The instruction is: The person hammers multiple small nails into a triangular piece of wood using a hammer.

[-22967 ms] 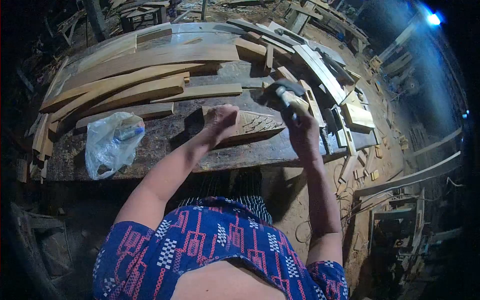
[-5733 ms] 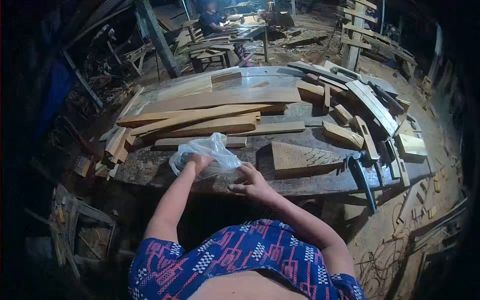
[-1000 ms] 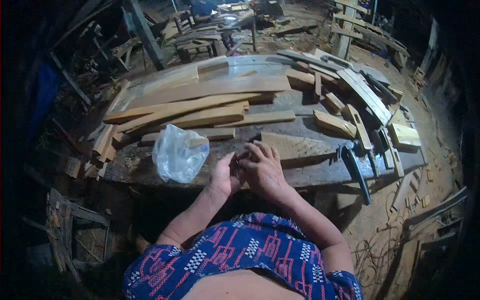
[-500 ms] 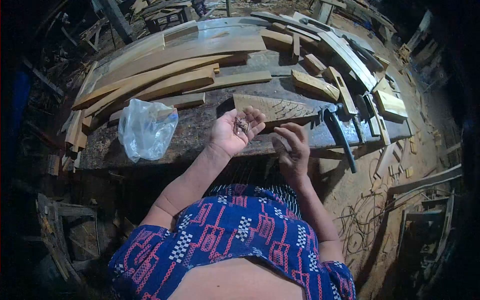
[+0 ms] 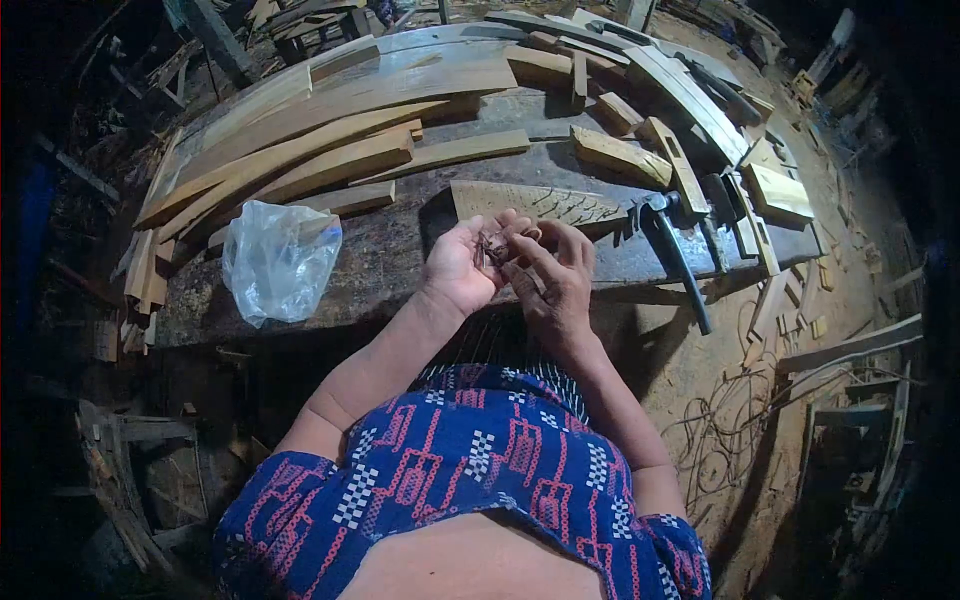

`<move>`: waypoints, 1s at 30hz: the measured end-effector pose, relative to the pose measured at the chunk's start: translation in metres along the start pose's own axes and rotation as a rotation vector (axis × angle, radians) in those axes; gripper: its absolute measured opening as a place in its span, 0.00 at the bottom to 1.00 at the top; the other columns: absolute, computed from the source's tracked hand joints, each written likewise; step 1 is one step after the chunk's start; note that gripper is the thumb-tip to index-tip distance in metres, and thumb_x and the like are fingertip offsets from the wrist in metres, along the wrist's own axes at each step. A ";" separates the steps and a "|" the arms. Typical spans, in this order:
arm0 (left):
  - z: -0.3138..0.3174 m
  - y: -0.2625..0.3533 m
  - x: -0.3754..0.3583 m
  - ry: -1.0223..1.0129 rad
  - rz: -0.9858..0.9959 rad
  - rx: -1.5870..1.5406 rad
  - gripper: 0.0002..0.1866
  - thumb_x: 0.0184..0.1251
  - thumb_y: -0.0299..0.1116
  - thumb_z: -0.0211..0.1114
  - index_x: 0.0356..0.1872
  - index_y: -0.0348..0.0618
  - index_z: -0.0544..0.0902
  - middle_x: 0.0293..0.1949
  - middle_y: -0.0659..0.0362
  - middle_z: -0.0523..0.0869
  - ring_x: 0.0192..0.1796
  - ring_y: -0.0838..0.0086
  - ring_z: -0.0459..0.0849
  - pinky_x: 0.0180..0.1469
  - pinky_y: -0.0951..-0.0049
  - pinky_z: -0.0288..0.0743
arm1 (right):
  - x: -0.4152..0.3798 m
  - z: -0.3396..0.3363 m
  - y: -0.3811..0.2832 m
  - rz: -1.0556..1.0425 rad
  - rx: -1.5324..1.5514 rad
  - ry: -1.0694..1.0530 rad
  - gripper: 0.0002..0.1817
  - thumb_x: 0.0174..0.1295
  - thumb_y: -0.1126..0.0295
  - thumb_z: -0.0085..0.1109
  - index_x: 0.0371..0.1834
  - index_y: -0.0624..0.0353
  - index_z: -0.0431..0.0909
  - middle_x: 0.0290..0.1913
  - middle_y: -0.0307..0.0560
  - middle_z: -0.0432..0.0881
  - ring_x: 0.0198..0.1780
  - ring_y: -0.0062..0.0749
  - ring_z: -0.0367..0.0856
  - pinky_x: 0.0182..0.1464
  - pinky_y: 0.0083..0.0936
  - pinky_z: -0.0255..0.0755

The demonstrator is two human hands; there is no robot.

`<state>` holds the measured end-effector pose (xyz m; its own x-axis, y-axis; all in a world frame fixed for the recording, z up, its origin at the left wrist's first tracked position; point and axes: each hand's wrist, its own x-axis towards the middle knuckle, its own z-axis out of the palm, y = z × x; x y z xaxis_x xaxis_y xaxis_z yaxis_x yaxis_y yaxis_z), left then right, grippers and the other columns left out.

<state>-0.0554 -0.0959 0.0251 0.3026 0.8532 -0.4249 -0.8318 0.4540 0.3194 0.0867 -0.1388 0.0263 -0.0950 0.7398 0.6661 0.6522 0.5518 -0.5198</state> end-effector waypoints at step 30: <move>-0.003 -0.019 -0.003 0.009 -0.088 0.226 0.16 0.73 0.37 0.45 0.44 0.41 0.80 0.37 0.58 0.84 0.37 0.71 0.82 0.41 0.68 0.79 | 0.016 -0.012 0.022 0.261 0.350 0.004 0.06 0.48 0.70 0.67 0.26 0.60 0.81 0.50 0.51 0.76 0.56 0.41 0.68 0.57 0.34 0.63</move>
<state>-0.0417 -0.1078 0.0180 0.3643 0.8060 -0.4665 -0.6767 0.5733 0.4620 0.1081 -0.1198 0.0316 0.0425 0.8708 0.4898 0.3598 0.4440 -0.8206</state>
